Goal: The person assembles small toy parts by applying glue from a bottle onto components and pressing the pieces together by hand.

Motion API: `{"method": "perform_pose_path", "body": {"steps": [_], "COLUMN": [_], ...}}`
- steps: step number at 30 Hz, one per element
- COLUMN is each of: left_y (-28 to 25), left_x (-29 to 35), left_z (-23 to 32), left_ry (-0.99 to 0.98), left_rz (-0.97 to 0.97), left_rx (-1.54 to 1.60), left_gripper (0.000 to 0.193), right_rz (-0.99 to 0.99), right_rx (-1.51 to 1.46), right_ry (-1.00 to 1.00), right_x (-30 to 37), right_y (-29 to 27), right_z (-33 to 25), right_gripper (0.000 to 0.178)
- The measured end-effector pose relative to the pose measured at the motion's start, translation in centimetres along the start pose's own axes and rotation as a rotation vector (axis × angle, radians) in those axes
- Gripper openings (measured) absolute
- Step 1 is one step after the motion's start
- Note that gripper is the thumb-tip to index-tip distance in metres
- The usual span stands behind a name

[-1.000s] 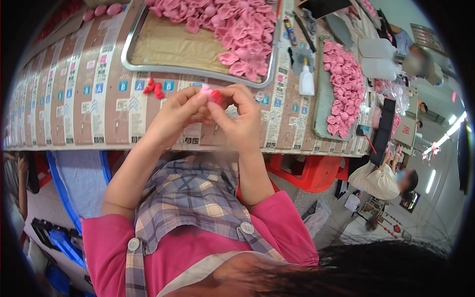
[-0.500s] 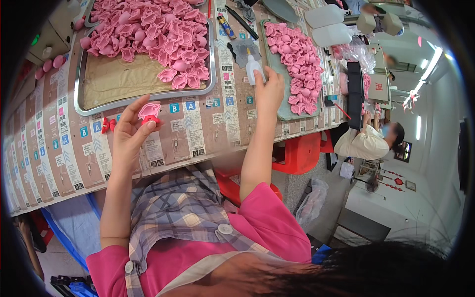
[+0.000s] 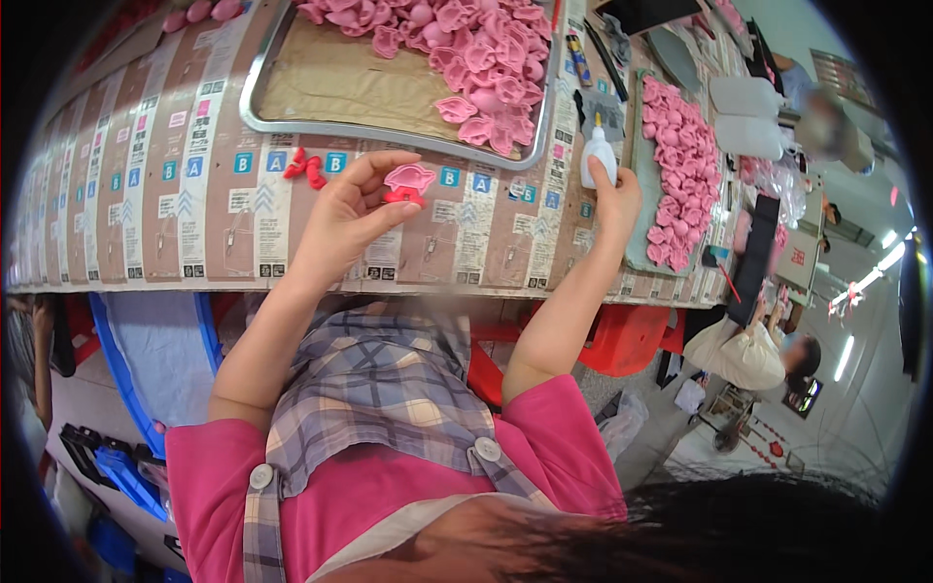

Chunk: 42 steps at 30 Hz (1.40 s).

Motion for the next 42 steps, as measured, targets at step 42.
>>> {"method": "perform_pose_path", "body": {"steps": [42], "left_y": [-1.0], "left_x": [0.5], "left_z": [-0.2], "left_ry": [0.004], "left_rz": [-0.032], "left_rx": [0.008], "left_gripper": [0.042], "right_rz": [0.121], "right_rx": [-0.798], "right_ry": [-0.689], "right_x": [15.4], "right_y": [4.2], "right_z": [-12.6], "right_gripper": [0.052]}}
Point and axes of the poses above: each hand's wrist, its own x-axis away from the middle knuckle, its own y-axis out of the palm, z = x × y, the point moved 4 cm from there along -x, towards the middle knuckle, and after that the axes turned 7 degrees about -z, right-handed, at the moved point
